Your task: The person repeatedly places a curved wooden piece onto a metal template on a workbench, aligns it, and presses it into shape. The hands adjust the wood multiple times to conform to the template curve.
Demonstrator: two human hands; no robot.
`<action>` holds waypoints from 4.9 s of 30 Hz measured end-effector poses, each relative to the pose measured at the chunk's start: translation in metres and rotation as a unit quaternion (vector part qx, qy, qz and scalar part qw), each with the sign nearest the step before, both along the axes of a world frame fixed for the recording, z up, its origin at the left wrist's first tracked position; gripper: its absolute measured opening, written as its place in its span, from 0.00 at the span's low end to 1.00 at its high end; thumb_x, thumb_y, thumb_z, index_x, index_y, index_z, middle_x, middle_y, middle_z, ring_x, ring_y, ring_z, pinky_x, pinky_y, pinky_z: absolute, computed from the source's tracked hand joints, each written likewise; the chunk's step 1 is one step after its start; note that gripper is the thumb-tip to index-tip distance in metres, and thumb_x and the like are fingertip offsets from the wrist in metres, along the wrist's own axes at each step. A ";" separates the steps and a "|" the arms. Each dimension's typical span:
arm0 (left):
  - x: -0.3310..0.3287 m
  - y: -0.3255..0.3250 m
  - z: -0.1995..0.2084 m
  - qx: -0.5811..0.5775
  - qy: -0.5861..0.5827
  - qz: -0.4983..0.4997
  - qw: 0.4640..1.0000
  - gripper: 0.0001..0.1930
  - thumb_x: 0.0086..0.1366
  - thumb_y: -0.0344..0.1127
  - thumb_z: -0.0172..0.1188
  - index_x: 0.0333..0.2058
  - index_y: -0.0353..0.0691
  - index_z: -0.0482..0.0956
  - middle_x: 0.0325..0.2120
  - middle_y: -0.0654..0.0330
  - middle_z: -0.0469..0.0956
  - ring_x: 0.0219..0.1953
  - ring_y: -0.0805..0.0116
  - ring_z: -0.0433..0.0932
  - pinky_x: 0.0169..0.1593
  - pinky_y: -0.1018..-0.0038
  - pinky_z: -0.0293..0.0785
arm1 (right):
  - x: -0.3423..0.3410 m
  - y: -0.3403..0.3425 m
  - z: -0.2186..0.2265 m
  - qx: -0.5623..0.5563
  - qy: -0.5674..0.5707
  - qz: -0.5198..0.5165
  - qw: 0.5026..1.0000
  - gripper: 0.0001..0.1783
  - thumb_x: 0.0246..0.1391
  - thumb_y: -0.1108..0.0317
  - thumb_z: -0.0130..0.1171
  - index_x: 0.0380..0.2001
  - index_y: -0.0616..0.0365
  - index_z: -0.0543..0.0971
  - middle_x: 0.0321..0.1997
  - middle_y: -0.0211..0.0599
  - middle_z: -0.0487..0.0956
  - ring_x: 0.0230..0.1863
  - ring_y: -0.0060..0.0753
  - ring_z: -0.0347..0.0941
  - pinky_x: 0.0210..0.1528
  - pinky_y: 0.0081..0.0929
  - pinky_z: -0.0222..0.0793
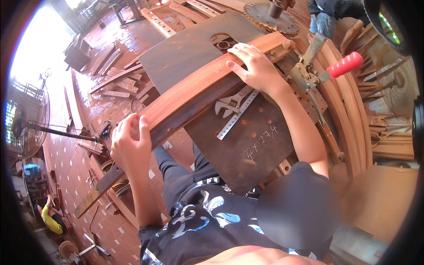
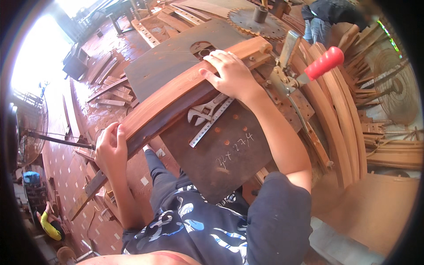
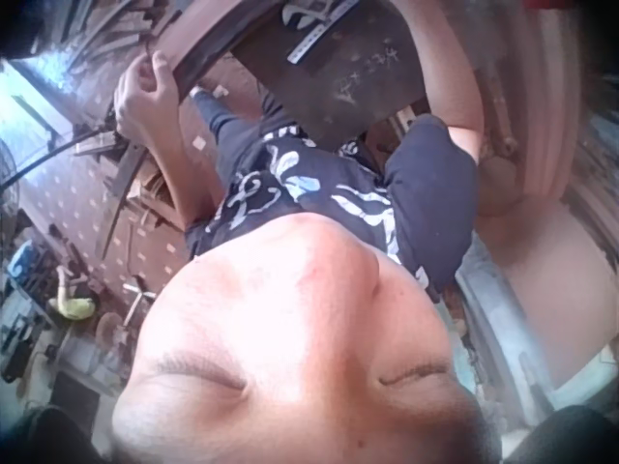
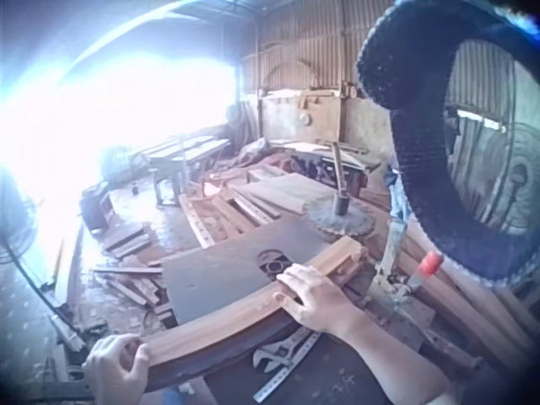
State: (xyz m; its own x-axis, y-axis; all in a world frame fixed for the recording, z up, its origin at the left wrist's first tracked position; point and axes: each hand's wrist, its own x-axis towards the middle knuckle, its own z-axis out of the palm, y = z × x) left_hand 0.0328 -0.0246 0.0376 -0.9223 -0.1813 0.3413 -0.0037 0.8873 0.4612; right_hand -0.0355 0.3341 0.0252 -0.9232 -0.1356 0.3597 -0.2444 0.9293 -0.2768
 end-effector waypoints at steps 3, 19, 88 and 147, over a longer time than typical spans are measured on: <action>-0.001 -0.010 -0.008 0.057 0.014 -0.010 0.998 0.15 0.67 0.48 0.63 0.43 0.45 0.87 0.40 0.57 0.87 0.44 0.56 0.85 0.49 0.63 0.78 | -0.005 -0.005 0.003 0.020 0.011 0.003 1.000 0.32 0.67 0.43 0.55 0.60 0.59 0.79 0.67 0.48 0.76 0.73 0.48 0.65 0.77 0.44 0.55; 0.001 -0.004 -0.014 0.008 0.067 -0.006 0.998 0.14 0.67 0.44 0.64 0.45 0.42 0.86 0.41 0.57 0.86 0.44 0.56 0.85 0.47 0.62 0.80 | -0.022 -0.010 0.022 -0.046 0.030 -0.024 0.998 0.15 0.59 0.55 0.66 0.33 0.57 0.86 0.34 0.43 0.84 0.42 0.48 0.79 0.49 0.41 0.75; -0.012 0.007 -0.067 -0.137 0.160 0.089 0.974 0.26 0.72 0.61 0.54 0.47 0.45 0.88 0.46 0.59 0.87 0.50 0.59 0.84 0.63 0.56 0.68 | -0.022 0.005 0.001 -0.090 -0.039 0.108 0.989 0.35 0.70 0.34 0.44 0.54 0.52 0.83 0.56 0.45 0.83 0.61 0.48 0.76 0.63 0.43 0.71; -0.002 0.005 -0.051 -0.133 0.196 0.035 0.971 0.23 0.67 0.51 0.58 0.50 0.41 0.86 0.50 0.55 0.85 0.54 0.61 0.81 0.61 0.58 0.65 | -0.006 -0.014 0.007 -0.054 0.002 0.038 0.998 0.25 0.68 0.45 0.54 0.52 0.53 0.84 0.58 0.43 0.83 0.63 0.46 0.74 0.70 0.42 0.62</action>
